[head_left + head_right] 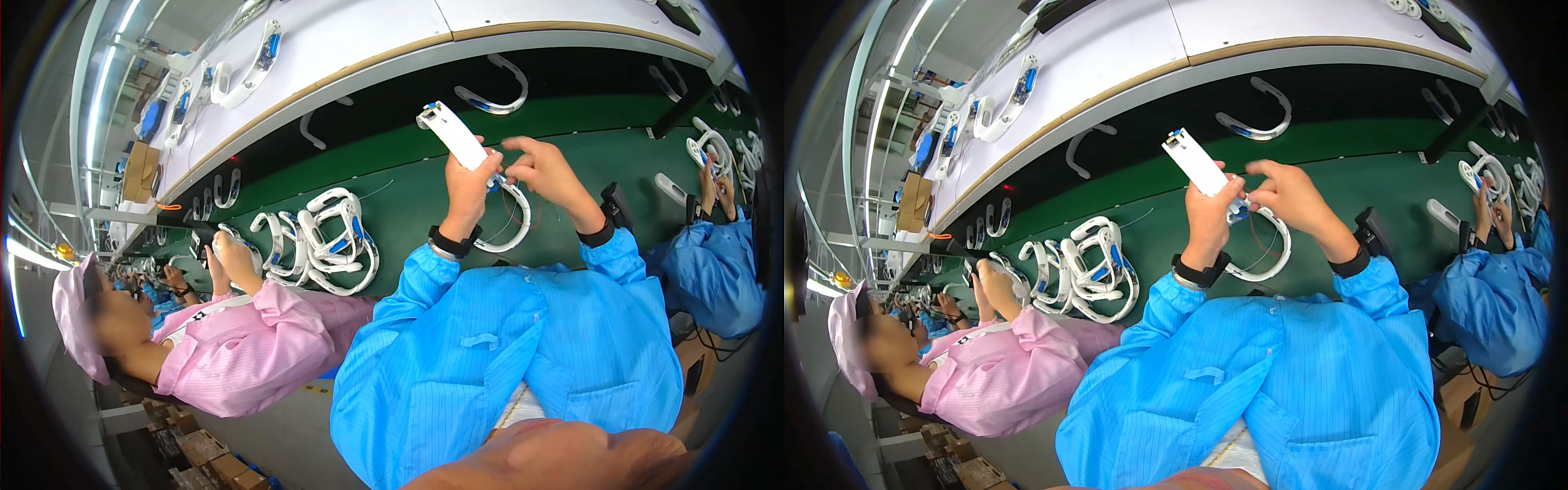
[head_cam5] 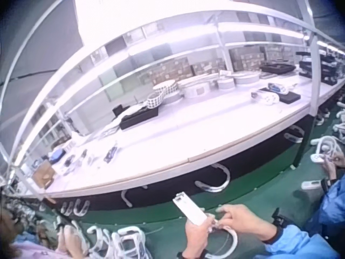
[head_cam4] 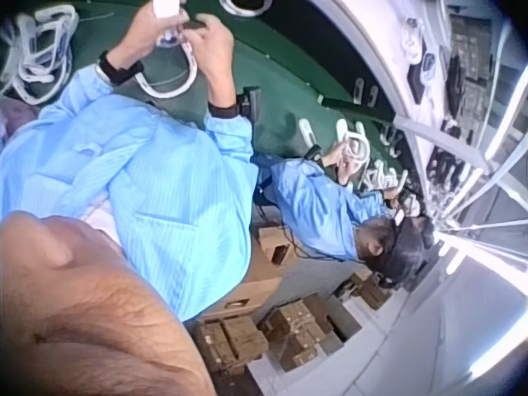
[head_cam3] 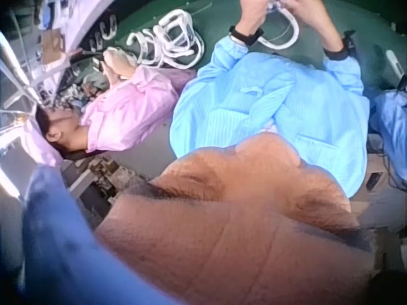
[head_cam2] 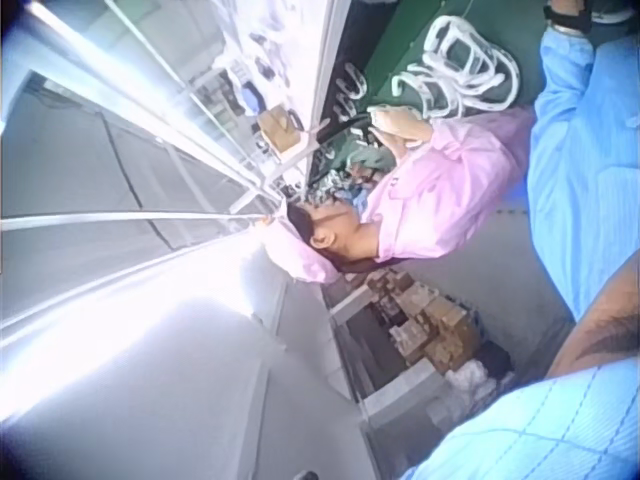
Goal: Assembling the internal wiring and components of a U-shaped electronic device, specifically a neck massager.
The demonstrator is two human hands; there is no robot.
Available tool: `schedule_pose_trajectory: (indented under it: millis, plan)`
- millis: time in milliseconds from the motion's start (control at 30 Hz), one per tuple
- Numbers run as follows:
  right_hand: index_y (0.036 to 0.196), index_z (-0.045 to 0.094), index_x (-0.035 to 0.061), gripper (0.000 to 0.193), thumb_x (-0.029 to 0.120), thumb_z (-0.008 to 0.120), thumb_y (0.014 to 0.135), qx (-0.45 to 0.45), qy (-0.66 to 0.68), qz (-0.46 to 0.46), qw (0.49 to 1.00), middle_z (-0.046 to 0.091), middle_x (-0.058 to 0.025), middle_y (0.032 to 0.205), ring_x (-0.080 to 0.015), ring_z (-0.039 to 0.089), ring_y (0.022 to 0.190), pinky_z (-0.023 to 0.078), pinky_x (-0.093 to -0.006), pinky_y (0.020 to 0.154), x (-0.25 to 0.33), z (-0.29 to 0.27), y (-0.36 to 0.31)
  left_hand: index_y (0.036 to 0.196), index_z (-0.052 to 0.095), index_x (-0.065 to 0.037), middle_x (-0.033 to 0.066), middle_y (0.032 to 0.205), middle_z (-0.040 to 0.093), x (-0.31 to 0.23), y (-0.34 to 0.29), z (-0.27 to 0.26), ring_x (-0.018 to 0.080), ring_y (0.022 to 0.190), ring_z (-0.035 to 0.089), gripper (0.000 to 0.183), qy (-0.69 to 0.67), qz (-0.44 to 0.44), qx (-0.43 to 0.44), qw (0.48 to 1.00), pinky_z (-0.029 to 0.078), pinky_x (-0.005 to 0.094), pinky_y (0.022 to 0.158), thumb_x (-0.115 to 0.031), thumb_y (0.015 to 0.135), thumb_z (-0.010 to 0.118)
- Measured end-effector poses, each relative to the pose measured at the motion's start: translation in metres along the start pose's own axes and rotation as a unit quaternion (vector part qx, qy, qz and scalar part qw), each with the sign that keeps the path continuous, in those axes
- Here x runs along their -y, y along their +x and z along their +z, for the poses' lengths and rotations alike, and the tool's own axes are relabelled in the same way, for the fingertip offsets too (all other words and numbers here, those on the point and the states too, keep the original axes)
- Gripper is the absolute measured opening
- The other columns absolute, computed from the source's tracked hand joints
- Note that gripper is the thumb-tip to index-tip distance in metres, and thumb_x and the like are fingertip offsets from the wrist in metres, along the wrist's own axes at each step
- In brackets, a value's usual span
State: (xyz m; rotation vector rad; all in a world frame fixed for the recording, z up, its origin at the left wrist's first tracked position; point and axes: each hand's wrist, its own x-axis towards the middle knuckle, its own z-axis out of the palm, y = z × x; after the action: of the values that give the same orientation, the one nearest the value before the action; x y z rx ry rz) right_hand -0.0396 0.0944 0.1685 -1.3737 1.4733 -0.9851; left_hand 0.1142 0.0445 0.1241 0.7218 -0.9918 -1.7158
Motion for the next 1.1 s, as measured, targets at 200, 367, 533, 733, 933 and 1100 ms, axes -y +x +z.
schedule_pose_trajectory:
  millis: [200,367,533,733,933,1100]
  plan:
    - [0.076,0.061,-0.0025,0.016,0.011,0.062,0.084,-0.111,0.109,-0.003,0.988,0.059,-0.0033,0.055,-0.0056,0.052,0.048,0.041,-0.0246,0.044,-0.006,0.014,-0.010,0.113,0.046,-0.001,0.0102,0.092,0.058,0.007,0.008,-0.005,0.0184,0.076,0.059,0.031,-0.039,0.031,-0.010,0.999,0.049,0.0323,0.067,-0.011,0.088,0.061]
    - [0.072,0.059,0.0016,0.013,0.011,0.062,0.081,-0.188,-0.059,-0.122,0.973,0.057,-0.0098,0.052,-0.0164,0.057,0.045,0.041,-0.0305,0.043,-0.006,0.030,-0.015,0.112,0.046,-0.006,0.0081,0.093,0.053,0.005,0.014,-0.011,0.0233,0.080,0.053,0.045,-0.266,-0.074,-0.017,0.961,0.045,0.0429,0.077,-0.046,0.099,0.029]
    - [0.069,0.060,0.0023,0.013,0.012,0.062,0.078,-0.135,-0.107,-0.100,0.980,0.059,-0.0123,0.054,-0.0269,0.060,0.049,0.043,-0.0359,0.046,-0.011,0.031,-0.014,0.111,0.047,-0.007,0.0080,0.092,0.052,0.007,0.011,-0.005,0.0235,0.079,0.052,0.044,-0.252,-0.083,-0.039,0.963,0.045,0.0441,0.077,-0.045,0.099,0.029]
    - [0.069,0.061,0.0021,0.014,0.012,0.062,0.078,-0.121,-0.109,-0.083,0.983,0.059,-0.0127,0.054,-0.0269,0.060,0.048,0.043,-0.0364,0.046,-0.012,0.031,-0.008,0.112,0.046,-0.006,0.0090,0.091,0.052,0.010,0.010,-0.009,0.0236,0.078,0.053,0.044,-0.255,-0.074,-0.009,0.964,0.046,0.0444,0.074,-0.044,0.100,0.029]
    - [0.073,0.060,0.0016,0.012,0.012,0.064,0.078,-0.129,-0.045,-0.047,0.990,0.061,-0.0129,0.058,-0.0258,0.061,0.052,0.044,-0.0349,0.048,-0.021,0.037,-0.001,0.114,0.045,-0.004,0.0102,0.093,0.053,0.020,0.006,-0.006,0.0231,0.081,0.055,0.041,-0.242,-0.061,0.016,0.968,0.047,0.0385,0.074,-0.041,0.100,0.033]
    - [0.092,0.055,0.0029,0.016,0.010,0.063,0.080,-0.137,-0.084,-0.097,0.982,0.063,-0.0112,0.064,-0.0244,0.063,0.057,0.046,-0.0330,0.052,-0.021,0.040,0.002,0.118,0.041,-0.002,0.0107,0.096,0.055,0.028,0.002,-0.003,0.0196,0.086,0.057,0.029,-0.104,0.013,-0.024,0.994,0.049,0.0327,0.076,-0.007,0.091,0.053]
